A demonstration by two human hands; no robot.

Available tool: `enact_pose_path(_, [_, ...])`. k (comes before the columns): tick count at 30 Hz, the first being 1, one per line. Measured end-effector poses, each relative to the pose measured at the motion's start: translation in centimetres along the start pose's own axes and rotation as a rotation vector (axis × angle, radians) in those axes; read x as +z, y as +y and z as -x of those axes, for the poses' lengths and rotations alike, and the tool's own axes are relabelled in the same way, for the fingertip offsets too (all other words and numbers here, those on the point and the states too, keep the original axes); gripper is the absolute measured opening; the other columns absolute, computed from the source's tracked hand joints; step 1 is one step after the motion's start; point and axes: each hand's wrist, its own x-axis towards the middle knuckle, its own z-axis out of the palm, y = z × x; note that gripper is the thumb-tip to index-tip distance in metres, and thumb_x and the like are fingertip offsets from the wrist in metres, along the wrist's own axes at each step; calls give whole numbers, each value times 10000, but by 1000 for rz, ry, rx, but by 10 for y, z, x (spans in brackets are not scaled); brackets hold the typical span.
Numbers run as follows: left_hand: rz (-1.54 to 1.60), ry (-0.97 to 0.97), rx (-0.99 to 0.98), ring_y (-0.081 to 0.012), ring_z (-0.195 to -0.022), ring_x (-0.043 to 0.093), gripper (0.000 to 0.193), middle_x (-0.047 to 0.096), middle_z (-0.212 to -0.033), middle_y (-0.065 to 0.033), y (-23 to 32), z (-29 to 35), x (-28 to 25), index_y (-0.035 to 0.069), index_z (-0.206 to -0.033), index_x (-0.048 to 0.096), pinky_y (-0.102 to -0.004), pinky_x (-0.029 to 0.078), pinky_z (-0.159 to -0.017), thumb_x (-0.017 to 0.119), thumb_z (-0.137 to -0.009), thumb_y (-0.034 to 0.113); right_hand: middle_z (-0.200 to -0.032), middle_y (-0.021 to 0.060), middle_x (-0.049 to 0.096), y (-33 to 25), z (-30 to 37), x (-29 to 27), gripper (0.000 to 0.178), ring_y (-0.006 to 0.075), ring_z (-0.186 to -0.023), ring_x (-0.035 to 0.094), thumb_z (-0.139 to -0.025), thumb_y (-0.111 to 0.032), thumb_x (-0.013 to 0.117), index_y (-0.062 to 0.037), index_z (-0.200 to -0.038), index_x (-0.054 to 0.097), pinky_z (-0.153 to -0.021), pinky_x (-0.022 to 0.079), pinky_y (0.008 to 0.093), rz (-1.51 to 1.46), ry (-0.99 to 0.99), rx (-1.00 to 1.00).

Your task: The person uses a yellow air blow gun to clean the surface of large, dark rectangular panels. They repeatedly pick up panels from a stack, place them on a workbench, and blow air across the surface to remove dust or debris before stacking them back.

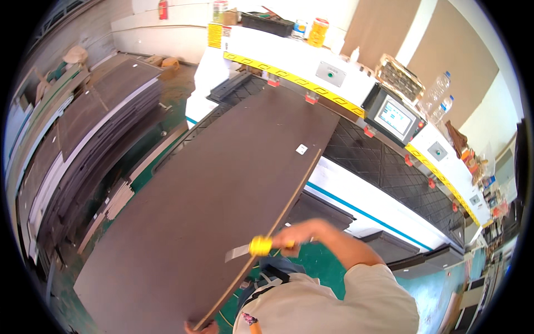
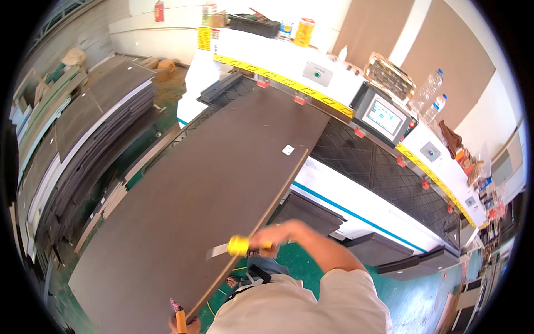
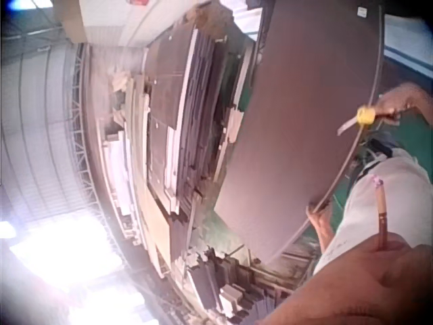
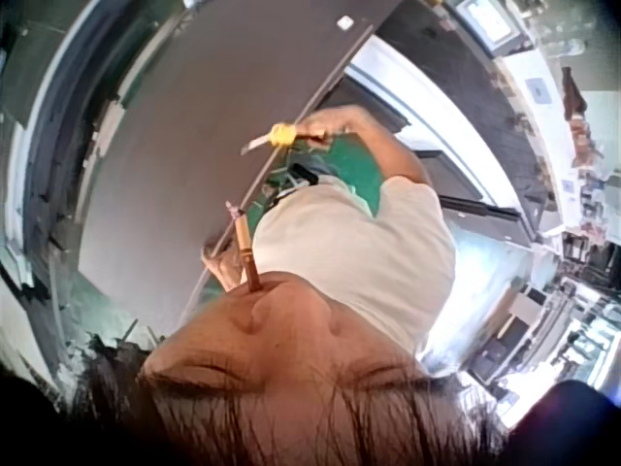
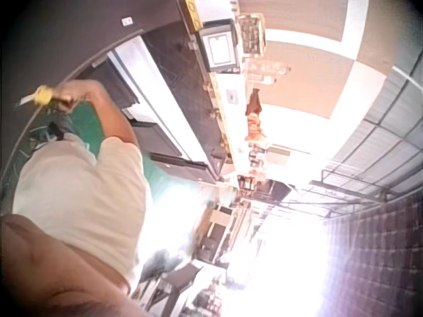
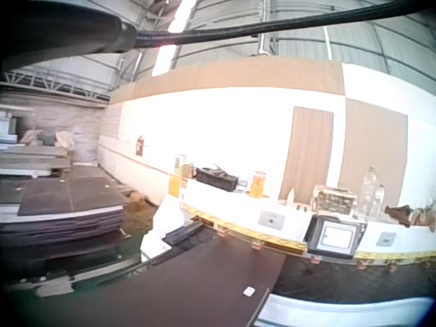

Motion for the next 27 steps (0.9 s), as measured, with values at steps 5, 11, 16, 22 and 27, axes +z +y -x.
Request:
enact_pose_path(5, [-83,165,80,-427,-1186,543,632,619,-1300,-210,102,-6,40,17,-1362,571,-611,395,-1055,474,-962,497,-754,33,577,105,133,-152,504,141,-559,553,-1053,-568,469,-86,-1091,612,-486,434,317,-481,1350,51])
enact_pose_path(11, [-586,199,497,-420,-1235,498,603,559,-1368,-264,161,-59,37,-10,-1339,599,-558,360,-1106,637,-904,405,-724,31,517,173,205,-227,485,139,-514,475,-1095,-541,395,-105,-1258,532,-457,395,318,-904,1785,202])
enact_pose_path(16, [-1433,-170,894,-397,-1269,464,703,487,-1429,-313,196,-99,33,-74,-1376,561,-492,327,-1148,791,-803,262,-696,28,519,202,185,-276,466,137,-491,477,-1086,-553,415,-111,-1165,541,-434,394,313,-1011,1734,252])
enact_pose_path(22, [-1281,338,815,-391,-1268,462,725,487,-1433,-311,194,-96,51,-77,-1402,541,-495,331,-1145,794,-810,257,-713,38,536,181,139,-358,482,138,-471,479,-1072,-562,445,-112,-1211,548,-411,374,307,-1007,1690,187])
enact_pose_path(27, [-1268,413,799,-387,-1266,461,744,487,-1436,-309,196,-106,57,-78,-1424,524,-497,335,-1142,795,-816,254,-716,21,535,142,104,-408,475,124,-492,463,-1067,-572,464,-126,-1214,532,-434,367,293,-981,1656,120])
